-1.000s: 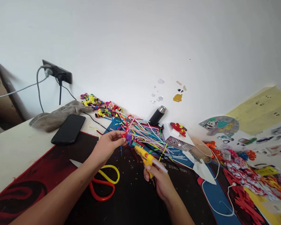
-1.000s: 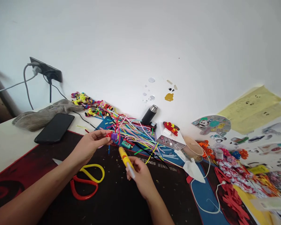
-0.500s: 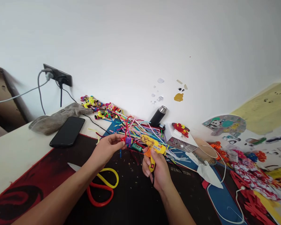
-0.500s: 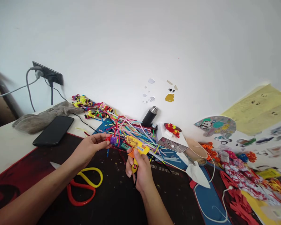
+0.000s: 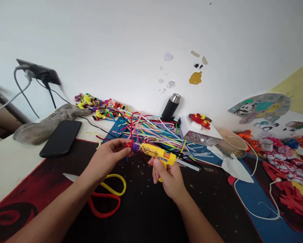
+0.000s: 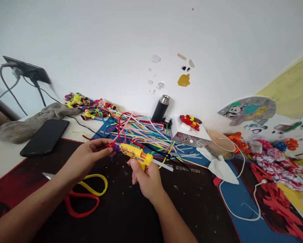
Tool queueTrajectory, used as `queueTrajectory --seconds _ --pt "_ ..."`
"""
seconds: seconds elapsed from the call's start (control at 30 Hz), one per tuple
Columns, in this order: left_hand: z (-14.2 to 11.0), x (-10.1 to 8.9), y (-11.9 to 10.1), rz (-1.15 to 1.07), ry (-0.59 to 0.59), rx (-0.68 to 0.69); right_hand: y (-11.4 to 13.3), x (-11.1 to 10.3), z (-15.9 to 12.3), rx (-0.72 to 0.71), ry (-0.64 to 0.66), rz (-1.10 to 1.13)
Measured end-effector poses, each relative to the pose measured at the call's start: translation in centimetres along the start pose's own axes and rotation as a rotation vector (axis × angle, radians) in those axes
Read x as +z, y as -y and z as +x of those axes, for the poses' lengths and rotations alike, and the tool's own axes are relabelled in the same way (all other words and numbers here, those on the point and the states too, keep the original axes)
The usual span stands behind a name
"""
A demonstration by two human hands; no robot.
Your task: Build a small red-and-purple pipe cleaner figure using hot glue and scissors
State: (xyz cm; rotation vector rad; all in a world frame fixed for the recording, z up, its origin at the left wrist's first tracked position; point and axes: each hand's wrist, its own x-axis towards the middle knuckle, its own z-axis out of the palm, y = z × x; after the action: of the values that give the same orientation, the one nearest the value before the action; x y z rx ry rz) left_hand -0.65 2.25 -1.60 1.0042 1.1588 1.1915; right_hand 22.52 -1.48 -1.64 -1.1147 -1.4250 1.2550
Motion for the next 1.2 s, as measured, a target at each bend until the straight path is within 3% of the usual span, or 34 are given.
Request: queueTrajectory --seconds 0.17,0.4,1.2 --pt "-0.6 0.4 -1.3 0.018 -0.013 -0.036 0.0 -0.6 -0.1 -0.010 -0.014 -0.143" --pt "-0.7 0.4 -1.2 0.014 -0.022 -0.032 -0.1 -0.5 -0.4 -0.004 0.007 -0.300" --pt "-1.4 0.8 -1.9 0.111 -0.008 0.039 0.2 -0.2 -0.5 -0.034 -0.041 -0.392"
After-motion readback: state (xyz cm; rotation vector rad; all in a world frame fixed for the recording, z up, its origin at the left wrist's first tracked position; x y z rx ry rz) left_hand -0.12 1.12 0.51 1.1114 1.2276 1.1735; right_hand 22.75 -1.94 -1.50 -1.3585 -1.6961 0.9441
